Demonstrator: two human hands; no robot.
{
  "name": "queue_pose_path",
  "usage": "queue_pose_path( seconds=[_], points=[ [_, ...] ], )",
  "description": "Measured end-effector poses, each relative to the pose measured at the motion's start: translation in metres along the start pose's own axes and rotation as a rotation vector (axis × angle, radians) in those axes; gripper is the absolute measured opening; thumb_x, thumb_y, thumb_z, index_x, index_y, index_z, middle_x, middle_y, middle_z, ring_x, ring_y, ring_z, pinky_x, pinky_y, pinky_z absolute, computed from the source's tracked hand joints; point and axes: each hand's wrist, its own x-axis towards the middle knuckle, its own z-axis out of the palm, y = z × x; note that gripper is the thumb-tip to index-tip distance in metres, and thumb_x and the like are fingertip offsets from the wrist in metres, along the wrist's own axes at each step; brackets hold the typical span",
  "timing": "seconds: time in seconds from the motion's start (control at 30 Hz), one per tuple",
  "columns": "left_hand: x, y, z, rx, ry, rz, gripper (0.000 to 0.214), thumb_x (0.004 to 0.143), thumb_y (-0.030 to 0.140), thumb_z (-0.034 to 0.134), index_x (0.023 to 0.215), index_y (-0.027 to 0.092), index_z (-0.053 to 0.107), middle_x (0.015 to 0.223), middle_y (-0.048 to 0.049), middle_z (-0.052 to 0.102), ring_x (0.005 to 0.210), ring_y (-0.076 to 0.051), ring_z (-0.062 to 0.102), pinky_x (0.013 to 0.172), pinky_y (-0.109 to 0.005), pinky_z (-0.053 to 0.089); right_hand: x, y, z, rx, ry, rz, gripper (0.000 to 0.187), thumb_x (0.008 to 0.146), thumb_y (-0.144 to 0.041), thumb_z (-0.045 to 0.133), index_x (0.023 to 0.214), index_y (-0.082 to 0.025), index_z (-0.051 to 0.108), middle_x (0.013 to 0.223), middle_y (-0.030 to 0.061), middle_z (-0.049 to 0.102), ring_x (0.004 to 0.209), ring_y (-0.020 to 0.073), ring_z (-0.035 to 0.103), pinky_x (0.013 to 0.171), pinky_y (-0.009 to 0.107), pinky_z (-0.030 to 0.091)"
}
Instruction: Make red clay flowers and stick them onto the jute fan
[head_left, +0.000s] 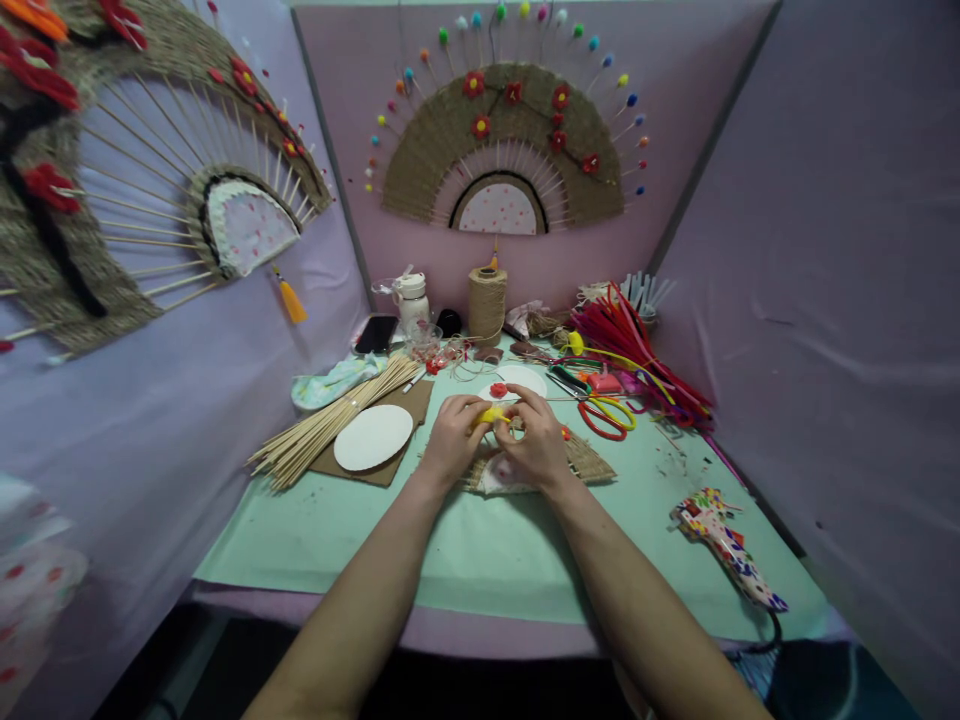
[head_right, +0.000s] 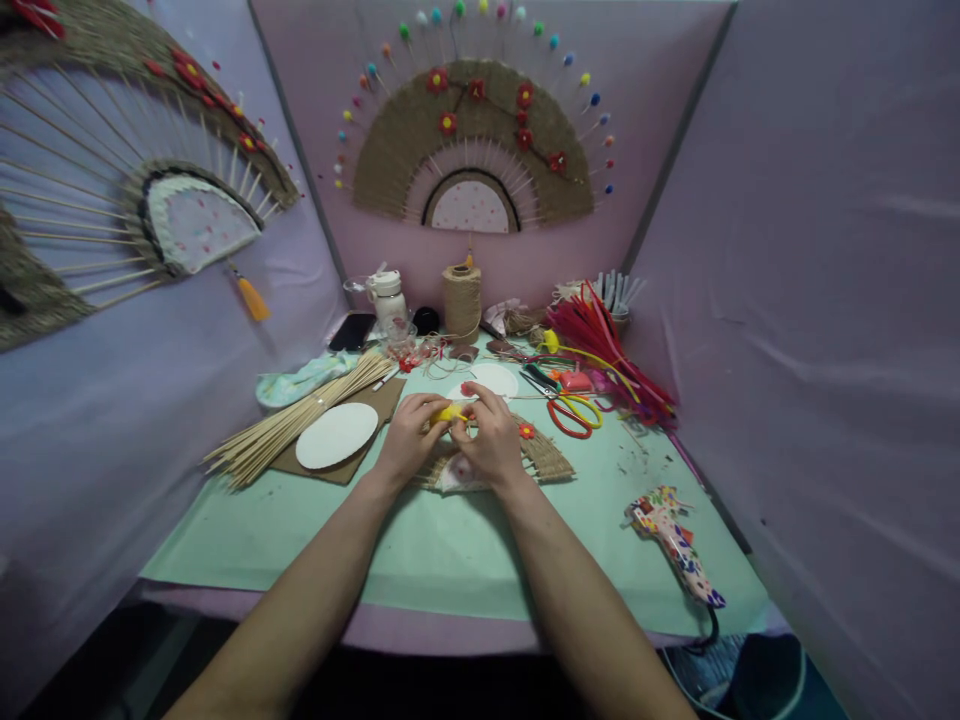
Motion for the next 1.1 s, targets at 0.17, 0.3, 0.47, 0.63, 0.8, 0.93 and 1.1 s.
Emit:
queue_pose_path(
  seconds=[0.17,0.3,0.47,0.63,0.8,0.93,1.1],
  points=[
    [-0.002,-0.001,0.000,0.046,0.063,-0.068,0.022,0.084,0.017,0.062,0.105,0.020,0.066,0.104,-0.0065,0.066,0.102,-0.022,0.056,0.095,-0.038,0.045,0.003,-0.005,-0.001,0.228,0.050,0.228,0.006,0.071,-0.016,0.060,0.075,-0.021,0.061,0.123,0.0115,0.064,0.101,0.0237,0.062,0.076,0.036,0.053],
    [0.007,-0.010,-0.006,0.096,0.123,-0.160,0.021,0.083,0.020,0.063,0.104,0.018,0.067,0.103,-0.0093,0.066,0.101,-0.025,0.056,0.094,-0.042,0.045,0.012,0.000,-0.006,0.711,0.223,0.709,0.011,0.065,-0.026,0.070,0.070,-0.019,0.063,0.118,0.0090,0.066,0.087,0.0189,0.063,0.063,0.028,0.050],
    [0.049,-0.039,-0.007,0.137,0.123,-0.266,0.019,0.082,0.022,0.065,0.100,0.017,0.068,0.103,-0.0123,0.065,0.105,-0.030,0.056,0.098,-0.049,0.042,0.021,0.014,-0.013,0.933,0.304,0.879,0.030,0.062,-0.040,0.076,0.082,-0.021,0.063,0.099,0.0040,0.069,0.074,0.0133,0.062,0.054,0.022,0.046],
    [0.083,-0.064,0.013,0.100,0.013,-0.368,0.028,0.087,0.030,0.062,0.111,0.015,0.063,0.114,-0.0125,0.062,0.105,-0.025,0.060,0.092,-0.045,0.049,0.023,0.013,-0.016,1.018,0.263,0.890,0.036,0.055,-0.040,0.082,0.082,-0.021,0.067,0.079,-0.0002,0.067,0.062,0.0100,0.057,0.049,0.020,0.044],
    [0.086,-0.064,0.021,-0.003,-0.022,-0.451,0.037,0.090,0.036,0.058,0.122,0.017,0.056,0.124,-0.0105,0.058,0.107,-0.022,0.060,0.089,-0.044,0.052,0.023,0.012,-0.014,1.019,0.186,0.856,0.037,0.058,-0.039,0.081,0.088,-0.018,0.072,0.068,-0.0021,0.064,0.053,0.0077,0.051,0.049,0.022,0.043],
    [0.074,-0.042,0.016,-0.149,0.025,-0.479,0.032,0.078,0.023,0.071,0.108,0.014,0.066,0.126,-0.0169,0.059,0.124,-0.031,0.050,0.104,-0.049,0.040,0.018,0.016,-0.009,0.945,0.154,0.817,0.036,0.065,-0.038,0.076,0.095,-0.019,0.072,0.072,-0.0014,0.066,0.056,0.0084,0.052,0.054,0.023,0.045],
    [0.040,0.002,0.015,-0.489,-0.073,-0.556,0.029,0.084,0.041,0.061,0.092,0.016,0.072,0.092,-0.0095,0.073,0.090,-0.022,0.066,0.083,-0.038,0.052,0.011,0.010,-0.006,0.776,0.099,0.691,0.030,0.075,-0.038,0.069,0.100,-0.021,0.072,0.086,0.0017,0.071,0.071,0.0140,0.061,0.066,0.028,0.050]
  ],
)
